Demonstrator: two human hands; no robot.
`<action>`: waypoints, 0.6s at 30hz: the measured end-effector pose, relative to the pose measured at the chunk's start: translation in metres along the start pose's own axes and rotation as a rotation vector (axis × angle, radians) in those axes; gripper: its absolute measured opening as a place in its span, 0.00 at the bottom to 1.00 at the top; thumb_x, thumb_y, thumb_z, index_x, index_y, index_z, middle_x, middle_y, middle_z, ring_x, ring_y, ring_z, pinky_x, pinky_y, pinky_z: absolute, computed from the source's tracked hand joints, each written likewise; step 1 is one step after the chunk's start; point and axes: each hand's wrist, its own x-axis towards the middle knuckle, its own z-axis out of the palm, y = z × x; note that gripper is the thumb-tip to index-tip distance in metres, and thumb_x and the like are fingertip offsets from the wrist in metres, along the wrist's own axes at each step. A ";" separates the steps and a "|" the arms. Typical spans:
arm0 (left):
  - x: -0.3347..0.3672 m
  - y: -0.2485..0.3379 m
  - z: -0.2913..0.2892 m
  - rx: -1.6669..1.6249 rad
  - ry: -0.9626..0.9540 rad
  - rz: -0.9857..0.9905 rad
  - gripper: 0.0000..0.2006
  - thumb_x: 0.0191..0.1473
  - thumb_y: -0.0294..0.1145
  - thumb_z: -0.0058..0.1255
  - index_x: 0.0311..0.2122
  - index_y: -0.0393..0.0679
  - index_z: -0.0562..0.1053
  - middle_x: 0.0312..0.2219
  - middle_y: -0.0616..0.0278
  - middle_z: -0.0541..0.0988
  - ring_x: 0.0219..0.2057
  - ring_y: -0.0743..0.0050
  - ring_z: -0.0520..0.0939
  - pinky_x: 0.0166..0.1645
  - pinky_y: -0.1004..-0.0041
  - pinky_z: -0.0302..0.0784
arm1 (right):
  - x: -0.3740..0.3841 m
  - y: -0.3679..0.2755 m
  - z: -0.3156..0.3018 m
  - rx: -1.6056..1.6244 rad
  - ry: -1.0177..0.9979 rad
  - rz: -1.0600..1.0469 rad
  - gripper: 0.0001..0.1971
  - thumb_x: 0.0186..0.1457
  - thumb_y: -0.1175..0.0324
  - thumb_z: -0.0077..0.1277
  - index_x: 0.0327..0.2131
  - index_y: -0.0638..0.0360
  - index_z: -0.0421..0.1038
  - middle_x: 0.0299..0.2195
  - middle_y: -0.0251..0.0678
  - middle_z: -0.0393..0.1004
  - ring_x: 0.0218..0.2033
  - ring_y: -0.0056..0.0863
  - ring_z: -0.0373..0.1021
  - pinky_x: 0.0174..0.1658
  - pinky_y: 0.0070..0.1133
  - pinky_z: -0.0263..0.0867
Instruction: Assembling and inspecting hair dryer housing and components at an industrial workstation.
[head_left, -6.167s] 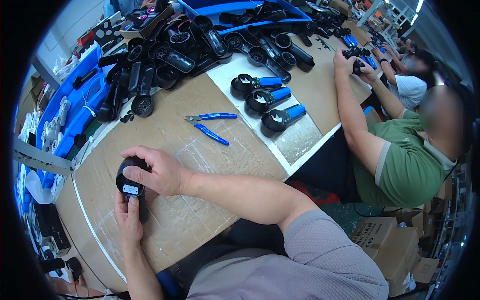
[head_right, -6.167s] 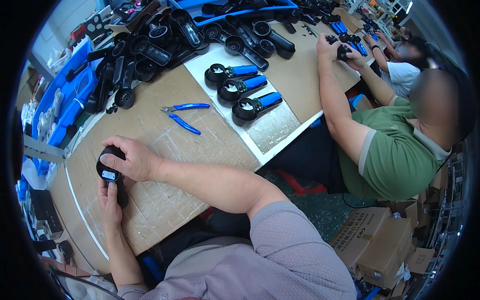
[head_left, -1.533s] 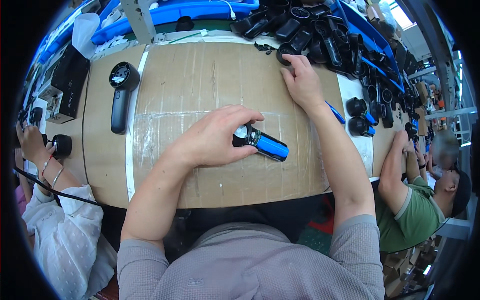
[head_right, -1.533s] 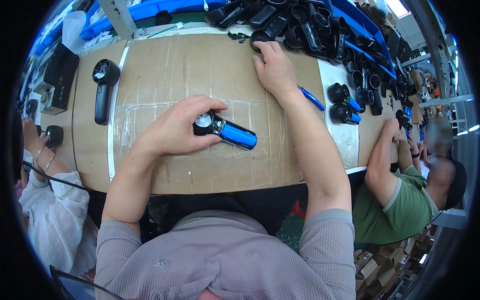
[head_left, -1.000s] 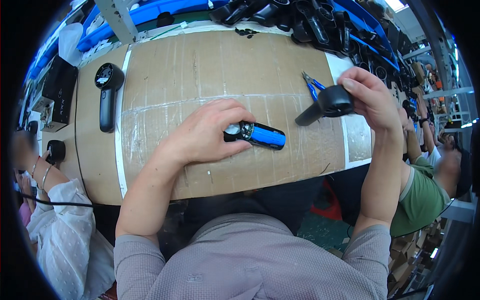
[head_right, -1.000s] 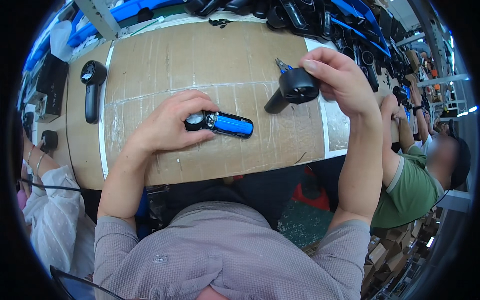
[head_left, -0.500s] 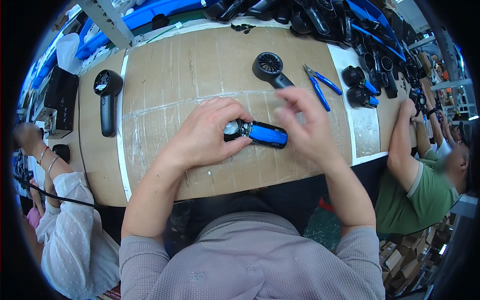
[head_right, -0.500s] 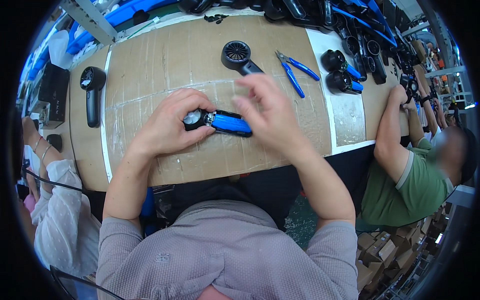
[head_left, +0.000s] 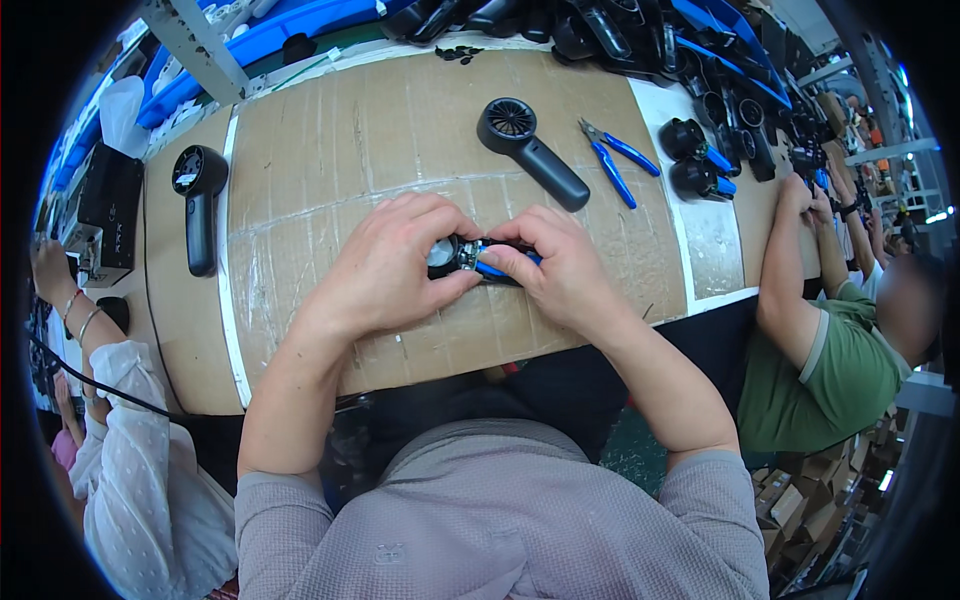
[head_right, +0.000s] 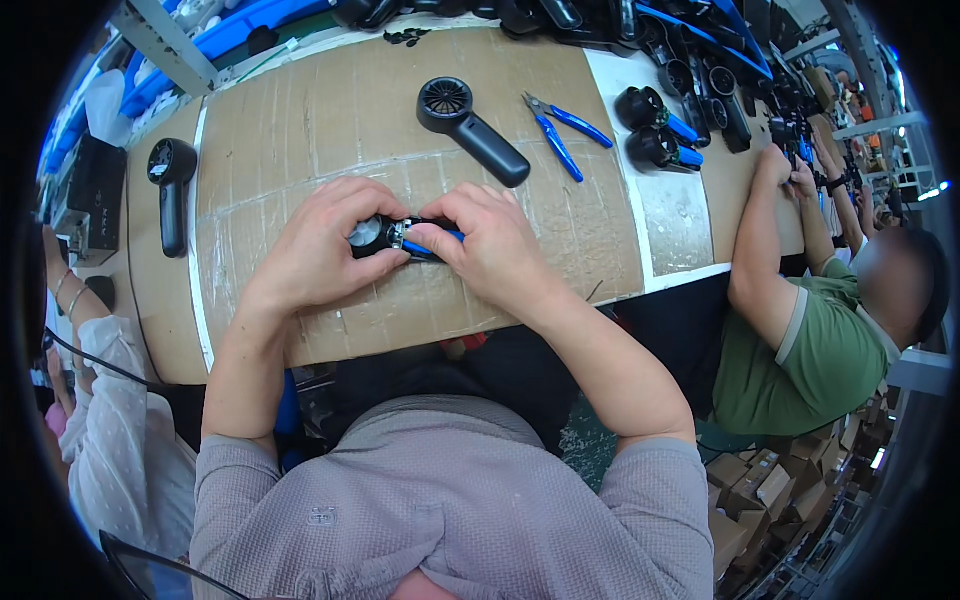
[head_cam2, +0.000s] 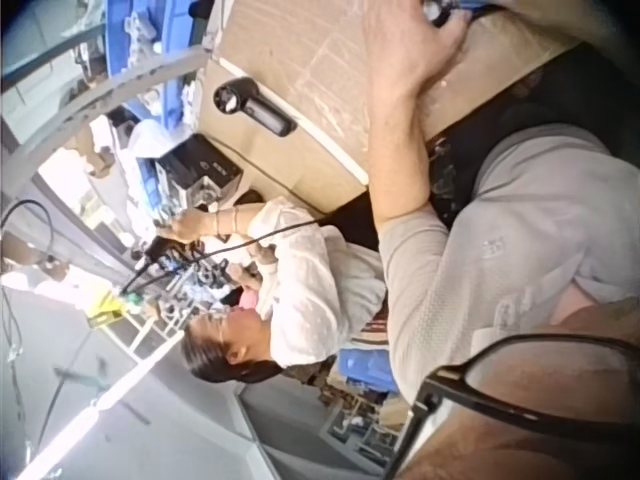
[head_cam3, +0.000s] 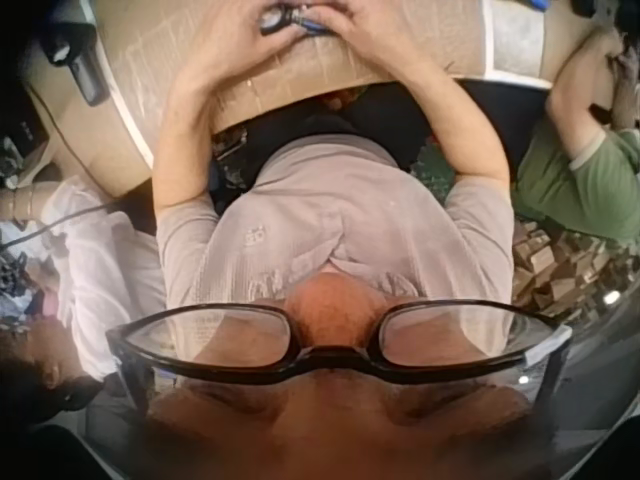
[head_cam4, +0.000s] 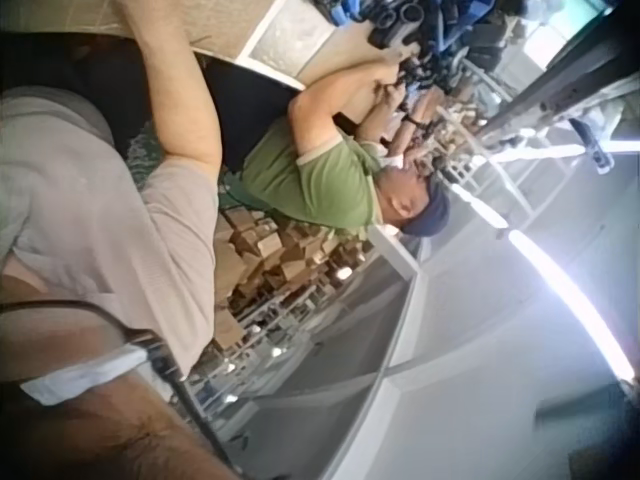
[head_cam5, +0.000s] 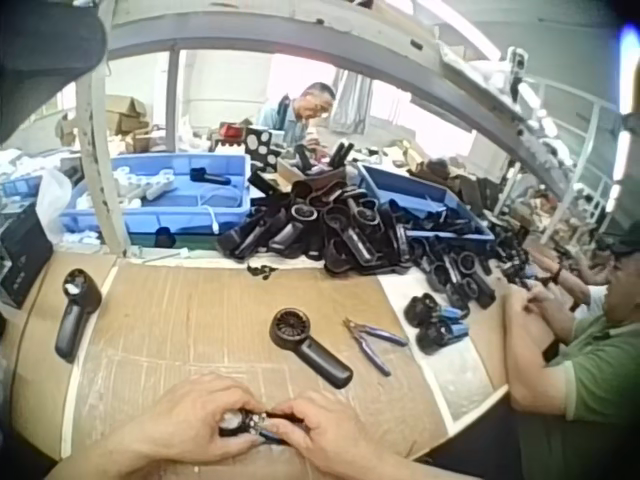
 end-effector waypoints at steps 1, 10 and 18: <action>0.001 0.002 -0.001 0.002 -0.006 -0.011 0.14 0.45 0.30 0.67 0.39 0.45 0.79 0.37 0.62 0.82 0.40 0.60 0.81 0.52 0.65 0.76 | -0.002 0.002 0.000 -0.053 0.036 -0.051 0.08 0.61 0.68 0.60 0.41 0.60 0.80 0.32 0.31 0.74 0.34 0.25 0.67 0.41 0.21 0.64; 0.003 0.002 -0.002 -0.004 -0.031 -0.032 0.15 0.43 0.29 0.68 0.39 0.45 0.79 0.37 0.62 0.82 0.39 0.61 0.81 0.49 0.67 0.77 | 0.007 0.015 -0.019 0.084 0.144 0.036 0.13 0.58 0.66 0.61 0.45 0.58 0.78 0.39 0.35 0.75 0.38 0.32 0.70 0.44 0.26 0.67; 0.002 0.006 -0.005 -0.042 -0.025 0.049 0.16 0.42 0.28 0.69 0.39 0.45 0.78 0.37 0.62 0.81 0.38 0.60 0.81 0.46 0.67 0.77 | 0.035 0.042 -0.024 -0.518 0.239 -0.056 0.20 0.54 0.68 0.62 0.52 0.56 0.77 0.49 0.39 0.77 0.48 0.40 0.74 0.52 0.30 0.70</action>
